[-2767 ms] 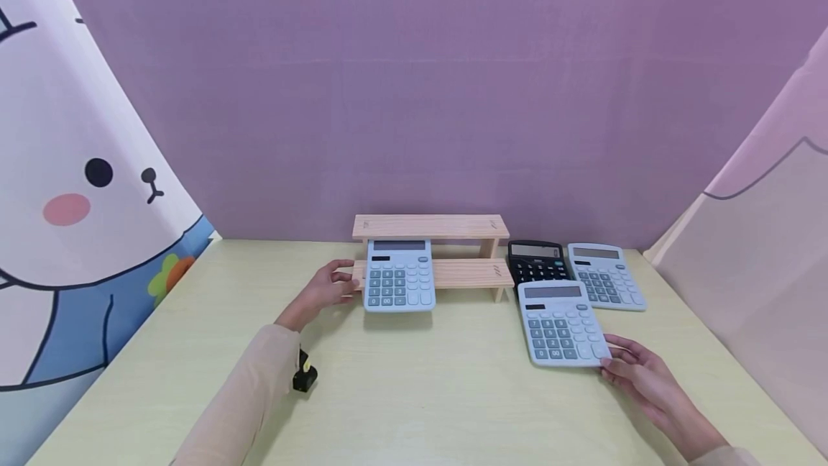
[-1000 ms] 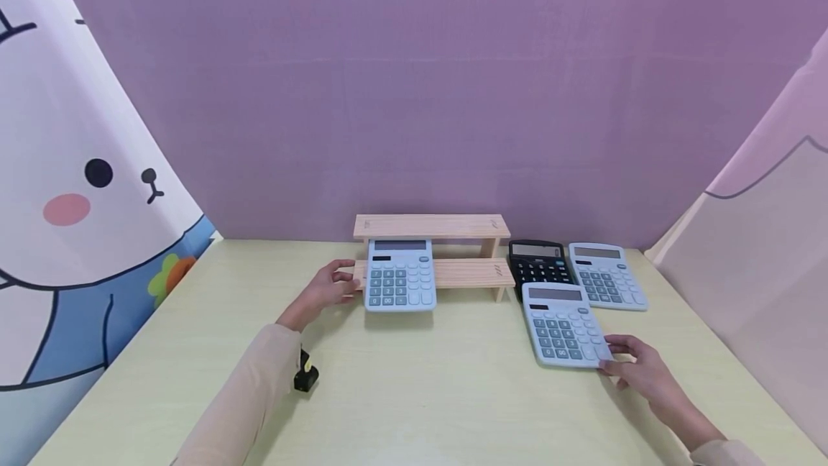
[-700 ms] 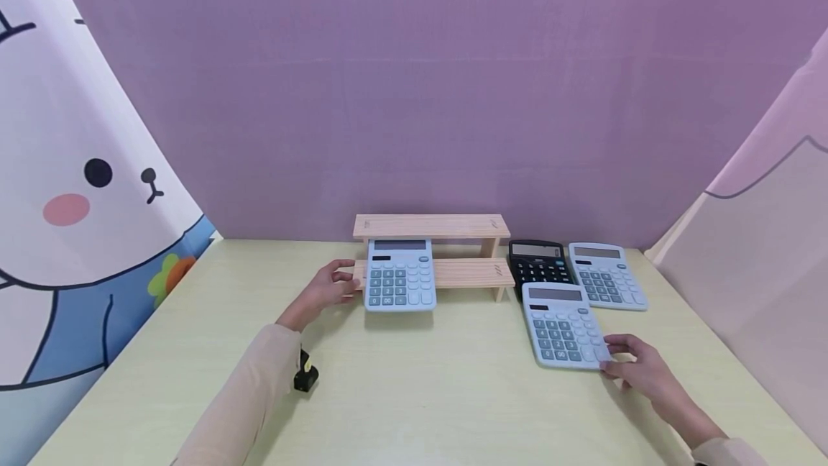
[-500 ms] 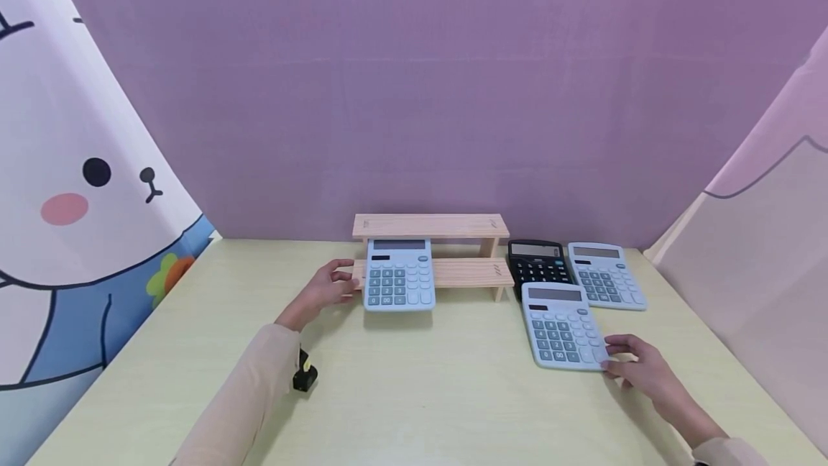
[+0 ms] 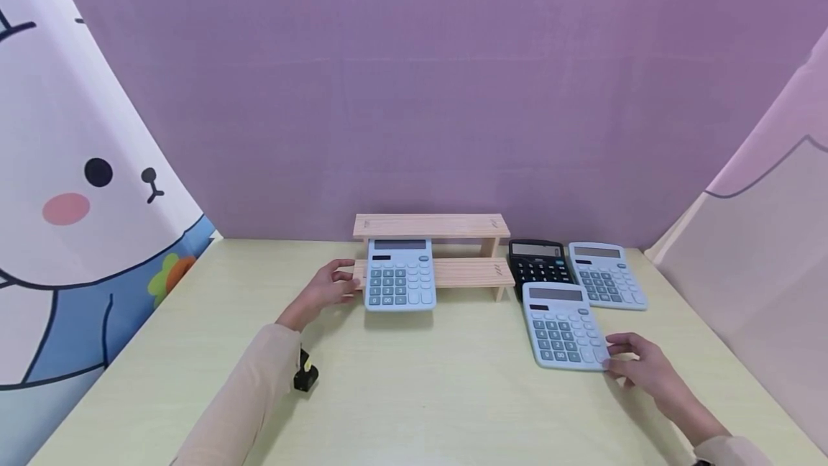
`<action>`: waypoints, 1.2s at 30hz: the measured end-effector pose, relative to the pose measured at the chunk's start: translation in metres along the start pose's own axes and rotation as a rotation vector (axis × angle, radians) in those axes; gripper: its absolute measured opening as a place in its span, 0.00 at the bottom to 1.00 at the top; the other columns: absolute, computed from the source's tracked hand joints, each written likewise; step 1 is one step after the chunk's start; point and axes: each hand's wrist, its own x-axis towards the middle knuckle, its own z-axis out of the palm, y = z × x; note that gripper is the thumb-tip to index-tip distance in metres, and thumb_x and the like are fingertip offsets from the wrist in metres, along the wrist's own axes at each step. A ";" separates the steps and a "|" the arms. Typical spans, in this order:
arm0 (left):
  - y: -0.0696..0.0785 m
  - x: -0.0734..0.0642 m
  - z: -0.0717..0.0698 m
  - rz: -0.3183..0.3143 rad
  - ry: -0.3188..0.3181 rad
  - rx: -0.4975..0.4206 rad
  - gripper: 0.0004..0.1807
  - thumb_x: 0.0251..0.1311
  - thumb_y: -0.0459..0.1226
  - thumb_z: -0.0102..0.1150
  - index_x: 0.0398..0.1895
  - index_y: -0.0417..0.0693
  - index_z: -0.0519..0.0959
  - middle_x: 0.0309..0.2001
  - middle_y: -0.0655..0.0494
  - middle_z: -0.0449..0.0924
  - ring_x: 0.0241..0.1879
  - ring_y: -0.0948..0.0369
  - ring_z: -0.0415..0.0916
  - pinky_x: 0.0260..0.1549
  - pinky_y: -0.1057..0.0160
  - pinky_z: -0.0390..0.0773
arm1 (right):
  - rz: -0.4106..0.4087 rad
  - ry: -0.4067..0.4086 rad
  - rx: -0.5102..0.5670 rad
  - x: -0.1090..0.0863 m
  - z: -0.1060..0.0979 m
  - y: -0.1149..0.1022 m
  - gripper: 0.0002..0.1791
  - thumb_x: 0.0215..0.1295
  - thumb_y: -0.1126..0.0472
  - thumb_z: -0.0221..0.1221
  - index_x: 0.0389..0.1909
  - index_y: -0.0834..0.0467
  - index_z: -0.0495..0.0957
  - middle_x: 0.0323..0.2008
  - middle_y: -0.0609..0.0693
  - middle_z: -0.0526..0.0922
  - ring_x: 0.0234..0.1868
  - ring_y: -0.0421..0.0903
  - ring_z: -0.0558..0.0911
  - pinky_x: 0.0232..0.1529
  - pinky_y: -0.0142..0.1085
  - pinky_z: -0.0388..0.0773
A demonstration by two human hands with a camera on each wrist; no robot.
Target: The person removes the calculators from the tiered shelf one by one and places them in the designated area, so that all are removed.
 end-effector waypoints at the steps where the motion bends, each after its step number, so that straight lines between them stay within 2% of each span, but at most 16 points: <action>1: 0.000 0.000 0.000 -0.001 0.000 0.001 0.29 0.62 0.30 0.50 0.66 0.41 0.55 0.52 0.38 0.65 0.45 0.53 0.75 0.46 0.56 0.80 | -0.008 0.001 -0.002 0.000 -0.001 -0.001 0.29 0.56 0.68 0.55 0.56 0.77 0.58 0.46 0.71 0.72 0.27 0.39 0.78 0.24 0.33 0.75; 8: 0.001 -0.001 0.000 -0.004 0.001 0.007 0.28 0.62 0.30 0.50 0.65 0.41 0.56 0.52 0.38 0.65 0.45 0.52 0.75 0.47 0.55 0.80 | -0.062 0.013 -0.016 0.000 -0.006 -0.008 0.28 0.57 0.68 0.55 0.56 0.77 0.59 0.48 0.71 0.72 0.27 0.33 0.75 0.26 0.33 0.76; 16: 0.000 0.001 -0.001 -0.011 0.007 0.002 0.29 0.62 0.30 0.51 0.65 0.42 0.56 0.51 0.41 0.66 0.44 0.54 0.75 0.47 0.56 0.80 | -0.079 -0.004 -0.006 0.003 -0.005 -0.018 0.27 0.58 0.67 0.55 0.56 0.75 0.60 0.48 0.69 0.73 0.30 0.31 0.74 0.30 0.32 0.77; 23: -0.001 0.000 -0.001 0.006 0.006 0.002 0.29 0.62 0.30 0.50 0.65 0.41 0.56 0.50 0.40 0.66 0.43 0.54 0.75 0.45 0.56 0.81 | -0.094 -0.043 0.068 0.009 0.008 -0.029 0.27 0.57 0.68 0.56 0.56 0.75 0.60 0.47 0.66 0.74 0.32 0.34 0.75 0.31 0.33 0.78; 36: 0.001 -0.002 0.001 -0.011 0.017 0.023 0.28 0.62 0.31 0.50 0.65 0.42 0.56 0.53 0.39 0.66 0.44 0.54 0.75 0.46 0.56 0.80 | -0.128 -0.106 0.166 0.016 0.038 -0.052 0.25 0.57 0.70 0.55 0.55 0.73 0.62 0.49 0.67 0.73 0.36 0.36 0.77 0.36 0.32 0.80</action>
